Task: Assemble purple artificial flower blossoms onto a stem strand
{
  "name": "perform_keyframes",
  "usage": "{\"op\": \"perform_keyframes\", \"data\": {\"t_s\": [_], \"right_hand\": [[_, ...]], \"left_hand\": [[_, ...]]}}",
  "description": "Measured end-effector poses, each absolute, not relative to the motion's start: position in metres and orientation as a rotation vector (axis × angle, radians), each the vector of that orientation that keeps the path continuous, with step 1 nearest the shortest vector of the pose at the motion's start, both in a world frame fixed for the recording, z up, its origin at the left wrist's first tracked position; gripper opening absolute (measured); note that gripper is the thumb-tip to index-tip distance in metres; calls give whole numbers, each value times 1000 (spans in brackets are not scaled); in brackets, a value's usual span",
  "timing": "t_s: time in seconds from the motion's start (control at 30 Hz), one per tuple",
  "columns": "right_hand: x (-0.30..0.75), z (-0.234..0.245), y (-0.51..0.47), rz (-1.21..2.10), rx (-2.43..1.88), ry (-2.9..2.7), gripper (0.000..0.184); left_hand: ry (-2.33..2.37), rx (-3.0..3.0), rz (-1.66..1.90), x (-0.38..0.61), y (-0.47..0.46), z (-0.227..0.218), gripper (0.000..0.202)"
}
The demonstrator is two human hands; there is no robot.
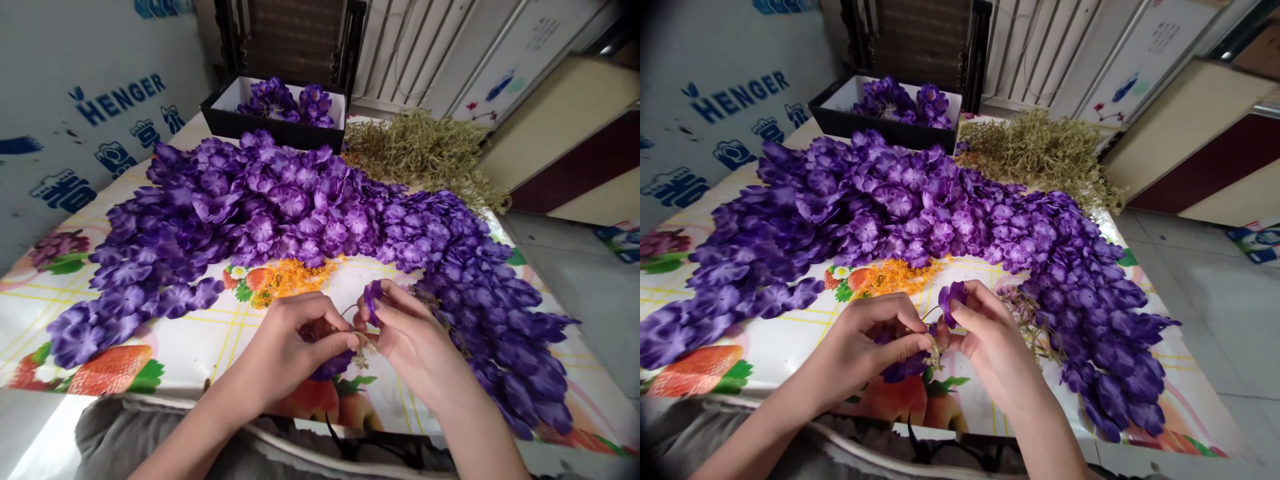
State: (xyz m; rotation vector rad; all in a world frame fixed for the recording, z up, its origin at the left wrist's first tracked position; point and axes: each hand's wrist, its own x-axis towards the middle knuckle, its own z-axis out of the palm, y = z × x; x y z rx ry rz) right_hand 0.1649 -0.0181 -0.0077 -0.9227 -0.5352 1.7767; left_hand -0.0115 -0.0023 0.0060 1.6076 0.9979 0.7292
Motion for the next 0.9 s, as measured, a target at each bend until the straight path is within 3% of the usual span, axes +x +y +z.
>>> {"op": "perform_keyframes", "data": {"t_s": [0.23,0.47,0.77,0.9], "right_hand": [[164,-3,-19,1756,-939,-533,12],[155,2,-31,1481,-1107,-967,51],[153,2,-28,1194,-1117,-1098,50],[153,1,-28,1190,-1103,-1117,41]], "left_hand": [[950,1705,744,-14,-4,4,5],[1068,1721,789,-14,-5,0,3],[1047,1168,704,-9,-1,4,13],[1143,1353,793,-10,1,3,6]]}}
